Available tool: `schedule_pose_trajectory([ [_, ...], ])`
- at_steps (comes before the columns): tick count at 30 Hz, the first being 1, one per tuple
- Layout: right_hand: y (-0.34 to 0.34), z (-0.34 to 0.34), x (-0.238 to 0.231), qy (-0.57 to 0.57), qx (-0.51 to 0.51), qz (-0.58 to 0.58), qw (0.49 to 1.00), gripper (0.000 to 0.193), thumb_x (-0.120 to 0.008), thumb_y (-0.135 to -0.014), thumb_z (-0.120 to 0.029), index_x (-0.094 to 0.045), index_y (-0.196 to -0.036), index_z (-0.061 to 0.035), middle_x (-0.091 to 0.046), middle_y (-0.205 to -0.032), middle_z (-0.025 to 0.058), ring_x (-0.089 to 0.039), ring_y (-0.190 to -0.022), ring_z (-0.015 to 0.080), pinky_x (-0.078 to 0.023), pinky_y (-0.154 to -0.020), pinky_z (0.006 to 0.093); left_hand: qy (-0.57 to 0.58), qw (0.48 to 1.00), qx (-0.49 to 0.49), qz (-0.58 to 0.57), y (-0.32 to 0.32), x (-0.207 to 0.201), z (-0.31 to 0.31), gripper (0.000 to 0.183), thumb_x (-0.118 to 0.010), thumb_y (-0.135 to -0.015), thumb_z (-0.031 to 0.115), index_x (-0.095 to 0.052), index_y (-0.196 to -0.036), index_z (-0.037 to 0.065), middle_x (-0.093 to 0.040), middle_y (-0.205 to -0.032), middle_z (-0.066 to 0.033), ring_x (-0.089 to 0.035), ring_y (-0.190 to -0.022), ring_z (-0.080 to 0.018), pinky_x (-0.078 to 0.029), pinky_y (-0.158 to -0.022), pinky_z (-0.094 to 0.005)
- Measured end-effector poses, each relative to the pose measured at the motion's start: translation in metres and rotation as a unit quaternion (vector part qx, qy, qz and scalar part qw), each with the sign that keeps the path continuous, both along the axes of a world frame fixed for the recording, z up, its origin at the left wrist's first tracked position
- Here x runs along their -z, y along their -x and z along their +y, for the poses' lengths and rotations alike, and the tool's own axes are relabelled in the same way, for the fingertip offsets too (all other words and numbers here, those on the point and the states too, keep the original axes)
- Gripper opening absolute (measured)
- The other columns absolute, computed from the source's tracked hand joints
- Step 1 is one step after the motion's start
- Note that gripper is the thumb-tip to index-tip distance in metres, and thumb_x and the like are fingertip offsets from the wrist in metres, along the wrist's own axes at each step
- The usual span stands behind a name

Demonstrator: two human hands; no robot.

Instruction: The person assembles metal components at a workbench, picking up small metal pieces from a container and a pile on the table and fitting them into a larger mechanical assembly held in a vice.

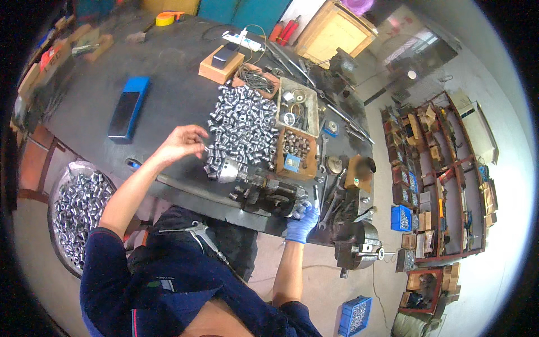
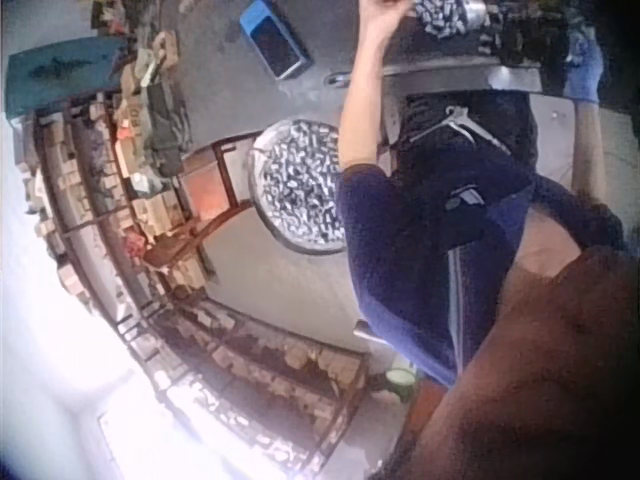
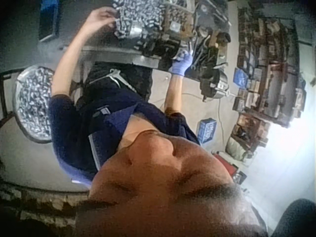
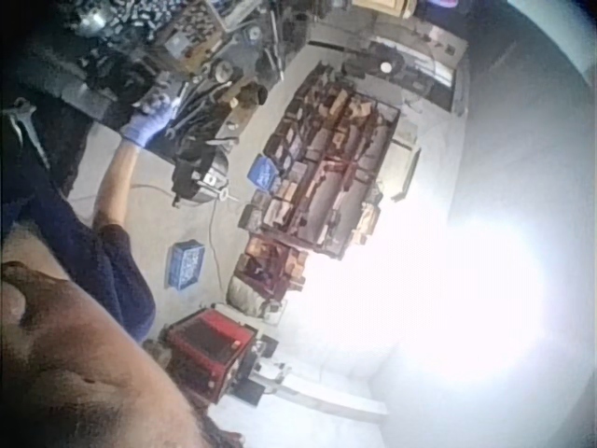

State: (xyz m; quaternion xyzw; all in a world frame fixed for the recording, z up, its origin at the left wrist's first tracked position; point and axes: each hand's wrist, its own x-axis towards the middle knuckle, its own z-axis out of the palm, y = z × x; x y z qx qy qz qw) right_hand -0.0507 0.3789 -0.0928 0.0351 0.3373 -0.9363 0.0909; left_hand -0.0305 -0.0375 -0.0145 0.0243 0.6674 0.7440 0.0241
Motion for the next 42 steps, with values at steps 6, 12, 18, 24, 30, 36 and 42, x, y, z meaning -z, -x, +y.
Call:
schedule_pose_trajectory([
  [6, -0.004, -0.024, -0.016, -0.048, 0.111, -0.048, 0.992, 0.03, -0.05, -0.086, -0.036, -0.059, -0.092, -0.0075, -0.061, -0.071, 0.0019, -0.055, -0.054, 0.0129, -0.048, -0.049, 0.0251, -0.074, 0.993, 0.049, 0.078, -0.038, -0.018, 0.039, 0.019, -0.062, -0.076, -0.003, -0.059, -0.095, -0.006, -0.062, -0.084, -0.0092, -0.061, -0.075, -0.0137, -0.05, -0.069, -0.0249],
  [12, -0.007, -0.018, -0.015, -0.072, 0.145, -0.047, 0.986, 0.034, -0.049, -0.087, -0.036, -0.055, -0.066, -0.0099, -0.046, -0.05, -0.0016, -0.038, -0.036, 0.0088, -0.029, -0.032, 0.0194, -0.096, 0.993, 0.03, 0.069, -0.036, -0.019, 0.044, 0.015, -0.061, -0.077, -0.003, -0.06, -0.091, -0.008, -0.062, -0.076, -0.0094, -0.061, -0.066, -0.0141, -0.05, -0.062, -0.0249],
  [18, -0.022, -0.015, -0.026, -0.041, 0.105, -0.018, 0.993, 0.034, -0.049, -0.088, -0.037, -0.055, -0.07, -0.0079, -0.052, -0.052, 0.001, -0.042, -0.037, 0.0081, -0.031, -0.03, 0.0201, -0.086, 0.994, 0.034, 0.067, -0.037, -0.022, 0.045, 0.014, -0.06, -0.079, -0.001, -0.059, -0.09, -0.009, -0.061, -0.073, -0.0111, -0.061, -0.062, -0.0157, -0.05, -0.059, -0.0258],
  [24, 0.004, -0.01, -0.011, -0.151, 0.131, -0.012, 0.98, 0.025, -0.051, -0.087, -0.032, -0.056, -0.079, -0.0093, -0.057, -0.064, -0.001, -0.049, -0.046, 0.0061, -0.036, -0.034, 0.019, -0.076, 0.996, 0.034, 0.023, -0.039, -0.027, 0.045, 0.014, -0.058, -0.081, 0.002, -0.059, -0.089, -0.01, -0.061, -0.071, -0.0128, -0.06, -0.055, -0.0171, -0.049, -0.053, -0.0263],
  [30, 0.011, -0.029, -0.016, -0.114, 0.136, -0.004, 0.984, 0.022, -0.05, -0.087, -0.03, -0.056, -0.08, -0.0097, -0.055, -0.062, -0.0028, -0.049, -0.046, 0.0063, -0.038, -0.036, 0.0194, -0.083, 0.996, 0.035, 0.023, -0.038, -0.026, 0.045, 0.01, -0.057, -0.08, -0.001, -0.058, -0.088, -0.008, -0.061, -0.072, -0.0104, -0.059, -0.057, -0.0146, -0.048, -0.053, -0.0248],
  [36, -0.021, -0.004, -0.028, -0.063, 0.129, -0.005, 0.99, 0.031, -0.049, -0.088, -0.032, -0.055, -0.074, -0.0058, -0.052, -0.054, 0.0024, -0.044, -0.038, 0.009, -0.032, -0.029, 0.0211, -0.062, 0.993, 0.053, 0.083, -0.035, -0.022, 0.046, 0.015, -0.058, -0.075, -0.009, -0.058, -0.089, -0.006, -0.06, -0.079, -0.0081, -0.058, -0.068, -0.0118, -0.047, -0.062, -0.0243],
  [42, -0.015, -0.012, -0.098, -0.124, 0.096, 0.108, 0.982, 0.039, -0.046, -0.089, -0.039, -0.057, -0.07, -0.0061, -0.041, -0.045, 0.0001, -0.033, -0.033, 0.0079, -0.025, -0.029, 0.0197, 0.028, 0.989, 0.03, 0.143, -0.038, -0.024, 0.047, 0.019, -0.06, -0.073, -0.01, -0.059, -0.091, -0.004, -0.061, -0.083, -0.006, -0.057, -0.077, -0.0111, -0.047, -0.068, -0.0248],
])
